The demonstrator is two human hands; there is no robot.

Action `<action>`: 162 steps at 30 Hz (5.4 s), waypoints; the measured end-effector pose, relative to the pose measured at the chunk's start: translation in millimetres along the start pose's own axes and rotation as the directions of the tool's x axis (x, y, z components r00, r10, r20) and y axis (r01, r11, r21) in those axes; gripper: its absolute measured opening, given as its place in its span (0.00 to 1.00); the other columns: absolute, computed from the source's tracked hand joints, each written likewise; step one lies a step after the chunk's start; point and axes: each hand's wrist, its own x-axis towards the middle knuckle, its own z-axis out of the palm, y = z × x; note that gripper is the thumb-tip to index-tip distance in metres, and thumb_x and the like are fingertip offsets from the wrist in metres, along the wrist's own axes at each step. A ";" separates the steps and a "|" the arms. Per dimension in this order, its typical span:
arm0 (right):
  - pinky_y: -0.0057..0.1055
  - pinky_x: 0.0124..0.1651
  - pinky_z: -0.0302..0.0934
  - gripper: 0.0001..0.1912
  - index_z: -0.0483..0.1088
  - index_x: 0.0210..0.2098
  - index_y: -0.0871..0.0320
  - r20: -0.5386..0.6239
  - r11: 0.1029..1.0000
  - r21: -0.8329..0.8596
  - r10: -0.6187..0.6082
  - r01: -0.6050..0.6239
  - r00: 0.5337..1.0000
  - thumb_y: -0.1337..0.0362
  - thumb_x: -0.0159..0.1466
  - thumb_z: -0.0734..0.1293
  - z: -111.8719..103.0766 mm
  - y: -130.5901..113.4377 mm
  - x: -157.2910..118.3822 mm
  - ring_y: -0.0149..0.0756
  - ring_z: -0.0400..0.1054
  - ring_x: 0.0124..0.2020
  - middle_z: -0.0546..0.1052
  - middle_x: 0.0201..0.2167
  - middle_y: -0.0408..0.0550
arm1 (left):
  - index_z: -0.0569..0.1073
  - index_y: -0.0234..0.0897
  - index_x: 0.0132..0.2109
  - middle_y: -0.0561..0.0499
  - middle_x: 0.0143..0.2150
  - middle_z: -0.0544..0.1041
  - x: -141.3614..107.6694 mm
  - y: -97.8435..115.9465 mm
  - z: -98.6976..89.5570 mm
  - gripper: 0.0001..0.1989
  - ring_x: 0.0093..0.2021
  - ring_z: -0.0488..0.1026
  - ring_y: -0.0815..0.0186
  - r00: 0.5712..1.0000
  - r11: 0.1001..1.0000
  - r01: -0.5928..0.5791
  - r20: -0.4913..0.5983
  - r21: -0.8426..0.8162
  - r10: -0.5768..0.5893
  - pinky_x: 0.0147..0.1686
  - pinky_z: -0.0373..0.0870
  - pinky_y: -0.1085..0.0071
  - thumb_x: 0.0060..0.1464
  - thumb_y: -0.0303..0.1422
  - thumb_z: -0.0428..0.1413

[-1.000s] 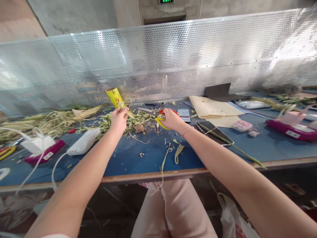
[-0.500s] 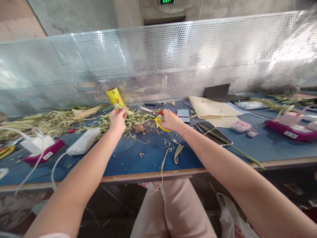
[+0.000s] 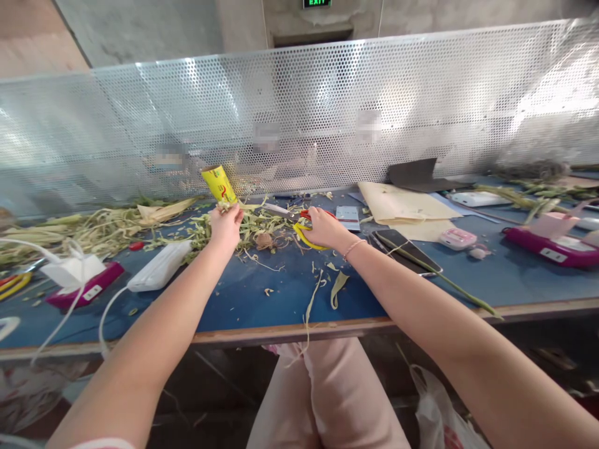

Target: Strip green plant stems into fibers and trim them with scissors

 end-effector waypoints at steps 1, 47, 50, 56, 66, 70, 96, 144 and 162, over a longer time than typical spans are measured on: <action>0.37 0.44 0.59 0.17 0.58 0.38 0.61 0.005 1.000 0.003 -0.006 0.006 1.000 0.54 0.57 0.59 -1.0 -1.1 -0.3 0.45 0.65 0.43 0.68 0.41 0.58 | 0.62 0.37 0.25 0.58 0.24 0.69 -0.2 -0.3 0.2 0.11 0.24 0.67 0.78 1.000 1.000 0.001 -0.009 -0.002 -0.001 0.27 0.66 0.80 0.39 0.20 0.57; 0.35 0.43 0.59 0.19 0.59 0.38 0.62 0.049 0.992 -0.055 -0.109 0.112 0.993 0.52 0.57 0.59 -4.3 -9.9 -1.7 0.43 0.65 0.42 0.69 0.41 0.57 | 0.64 0.36 0.26 0.56 0.22 0.67 -12.8 0.4 -2.9 0.10 0.24 0.65 0.70 0.843 0.535 -0.537 0.393 0.652 0.366 0.27 0.60 0.72 0.39 0.34 0.58; 0.35 0.43 0.59 0.18 0.59 0.39 0.62 0.040 0.992 -0.062 -0.104 0.107 0.994 0.53 0.57 0.60 -4.0 -10.7 -1.4 0.42 0.65 0.43 0.69 0.40 0.56 | 0.63 0.37 0.26 0.56 0.22 0.67 -18.7 2.3 0.5 0.10 0.23 0.64 0.70 0.824 0.483 -0.566 0.451 0.668 0.342 0.27 0.60 0.73 0.39 0.33 0.58; 0.35 0.42 0.60 0.18 0.59 0.39 0.62 0.046 0.991 -0.077 -0.108 0.111 0.993 0.54 0.56 0.60 -3.8 -12.1 -1.8 0.43 0.65 0.42 0.69 0.40 0.57 | 0.63 0.37 0.30 0.56 0.24 0.66 -19.1 0.3 1.8 0.12 0.25 0.65 0.70 0.814 0.468 -0.581 0.469 0.666 0.344 0.29 0.63 0.72 0.38 0.31 0.59; 0.34 0.42 0.60 0.19 0.60 0.39 0.62 0.023 0.989 -0.052 -0.137 0.138 0.990 0.53 0.56 0.60 -0.4 -10.0 -1.4 0.41 0.66 0.41 0.69 0.40 0.56 | 0.65 0.37 0.31 0.54 0.27 0.70 -21.6 0.7 0.8 0.08 0.30 0.69 0.69 0.704 0.328 -0.711 0.631 0.623 0.328 0.35 0.66 0.69 0.41 0.28 0.56; 0.35 0.42 0.60 0.19 0.60 0.38 0.62 0.014 0.988 -0.059 -0.140 0.141 0.990 0.53 0.56 0.59 -0.1 -10.2 -1.5 0.42 0.66 0.41 0.70 0.39 0.56 | 0.65 0.36 0.28 0.53 0.27 0.70 -22.6 2.6 1.8 0.04 0.30 0.68 0.68 0.653 0.231 -0.757 0.692 0.612 0.307 0.35 0.65 0.69 0.42 0.27 0.55; 0.35 0.42 0.60 0.20 0.61 0.39 0.64 0.145 0.998 -0.057 0.008 0.000 0.989 0.54 0.55 0.60 -6.7 -6.5 -1.5 0.45 0.66 0.43 0.70 0.41 0.60 | 0.63 0.37 0.35 0.52 0.31 0.71 21.9 -12.8 -19.4 0.12 0.32 0.70 0.68 0.888 0.646 -0.455 0.257 0.612 0.382 0.39 0.66 0.67 0.40 0.27 0.55; 0.38 0.47 0.55 0.18 0.57 0.40 0.62 -0.161 0.992 0.014 -0.123 0.126 0.979 0.54 0.57 0.57 -6.4 -13.2 -3.0 0.45 0.60 0.45 0.68 0.40 0.57 | 0.65 0.35 0.27 0.56 0.20 0.66 -21.0 12.7 8.5 0.03 0.14 0.54 0.78 0.913 0.980 0.154 0.361 0.125 -0.189 0.15 0.51 0.77 0.44 0.23 0.50; 0.42 0.44 0.58 0.18 0.58 0.38 0.60 -0.321 0.984 -0.043 -0.177 0.173 0.930 0.52 0.56 0.59 -5.8 -9.5 -0.7 0.47 0.61 0.43 0.68 0.37 0.55 | 0.65 0.32 0.26 0.54 0.19 0.65 -25.4 20.2 5.8 0.07 0.14 0.53 0.78 0.812 0.950 0.313 0.519 0.002 -0.269 0.14 0.49 0.79 0.49 0.24 0.46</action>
